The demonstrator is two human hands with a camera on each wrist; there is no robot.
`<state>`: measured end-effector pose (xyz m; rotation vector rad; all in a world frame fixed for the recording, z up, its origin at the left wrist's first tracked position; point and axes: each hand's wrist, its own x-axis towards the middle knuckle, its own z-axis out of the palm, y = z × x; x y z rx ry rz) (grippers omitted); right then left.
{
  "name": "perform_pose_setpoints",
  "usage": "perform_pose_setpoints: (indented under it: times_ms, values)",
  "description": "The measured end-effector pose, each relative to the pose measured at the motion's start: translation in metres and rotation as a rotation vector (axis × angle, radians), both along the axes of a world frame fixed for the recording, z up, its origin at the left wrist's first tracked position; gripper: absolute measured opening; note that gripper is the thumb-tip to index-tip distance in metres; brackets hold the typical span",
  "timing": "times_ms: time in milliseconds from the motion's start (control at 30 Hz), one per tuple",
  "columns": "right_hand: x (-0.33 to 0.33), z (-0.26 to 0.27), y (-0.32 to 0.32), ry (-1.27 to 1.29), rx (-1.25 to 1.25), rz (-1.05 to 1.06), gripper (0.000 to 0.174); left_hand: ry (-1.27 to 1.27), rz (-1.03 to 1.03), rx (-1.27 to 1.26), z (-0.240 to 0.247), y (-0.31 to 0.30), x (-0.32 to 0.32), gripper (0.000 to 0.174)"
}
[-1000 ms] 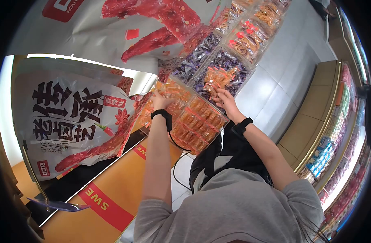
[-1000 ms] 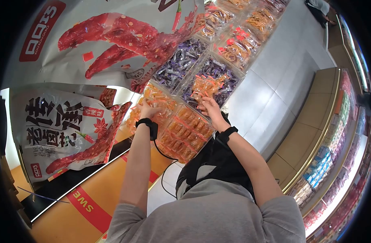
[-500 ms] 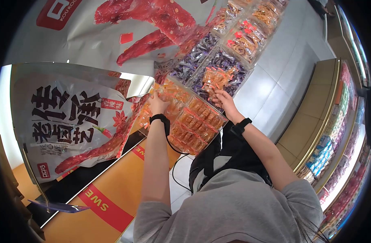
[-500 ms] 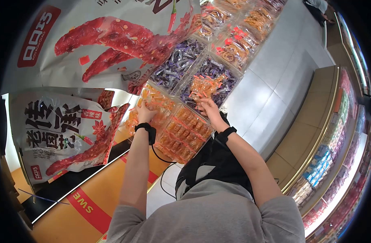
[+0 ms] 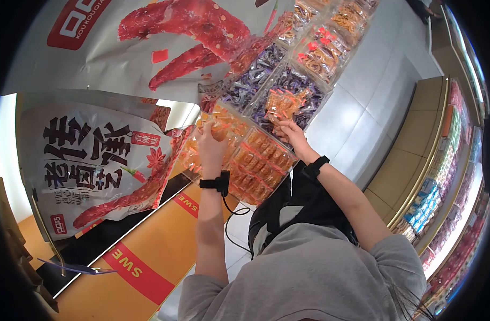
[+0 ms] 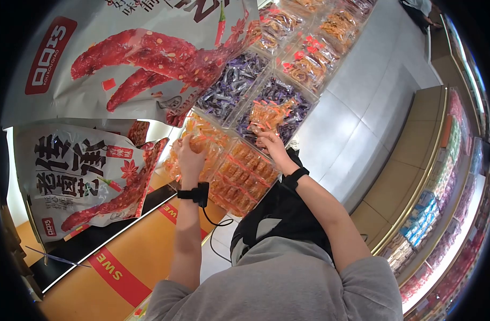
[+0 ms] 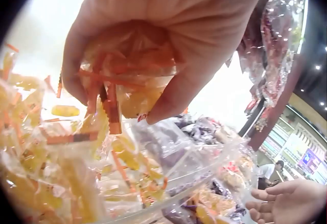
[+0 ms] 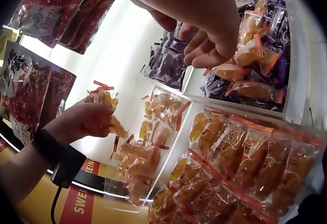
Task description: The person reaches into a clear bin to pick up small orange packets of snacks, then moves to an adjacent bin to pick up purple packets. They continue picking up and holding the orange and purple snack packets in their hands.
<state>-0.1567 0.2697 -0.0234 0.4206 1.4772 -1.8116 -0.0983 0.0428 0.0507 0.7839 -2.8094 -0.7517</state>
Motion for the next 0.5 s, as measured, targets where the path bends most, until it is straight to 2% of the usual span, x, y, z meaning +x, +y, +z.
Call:
perform_pose_setpoints:
  times_ms: [67, 200, 267, 300, 333, 400, 500]
  values:
    - [0.000, -0.005, 0.001, -0.013, -0.060, 0.015, 0.024, 0.042, -0.086, 0.103, 0.022, 0.022, -0.008, 0.047]
    - [-0.003, 0.002, 0.005, -0.068, -0.184, -0.002, 0.031, 0.180, -0.181, 0.091, 0.040, 0.072, -0.025, 0.045]
    - [-0.006, 0.005, 0.007, -0.121, -0.336, -0.008, 0.041, 0.102, -0.365, 0.032, 0.047, 0.094, -0.036, 0.045]
    - [-0.006, -0.001, 0.007, -0.125, -0.360, -0.039, 0.050, 0.106, -0.356, 0.034, 0.040, 0.104, -0.043, 0.045]
    - [-0.007, 0.001, 0.008, -0.124, -0.358, -0.029, 0.050, 0.113, -0.404, 0.088, 0.026, 0.113, -0.051, 0.046]
    - [-0.008, 0.005, 0.010, -0.082, -0.433, -0.173, 0.054, 0.122, -0.442, 0.140, 0.001, 0.127, -0.065, 0.047]
    - [-0.011, 0.000, 0.018, -0.086, -0.360, -0.272, 0.056, 0.062, -0.471, 0.242, -0.031, 0.139, -0.085, 0.049]
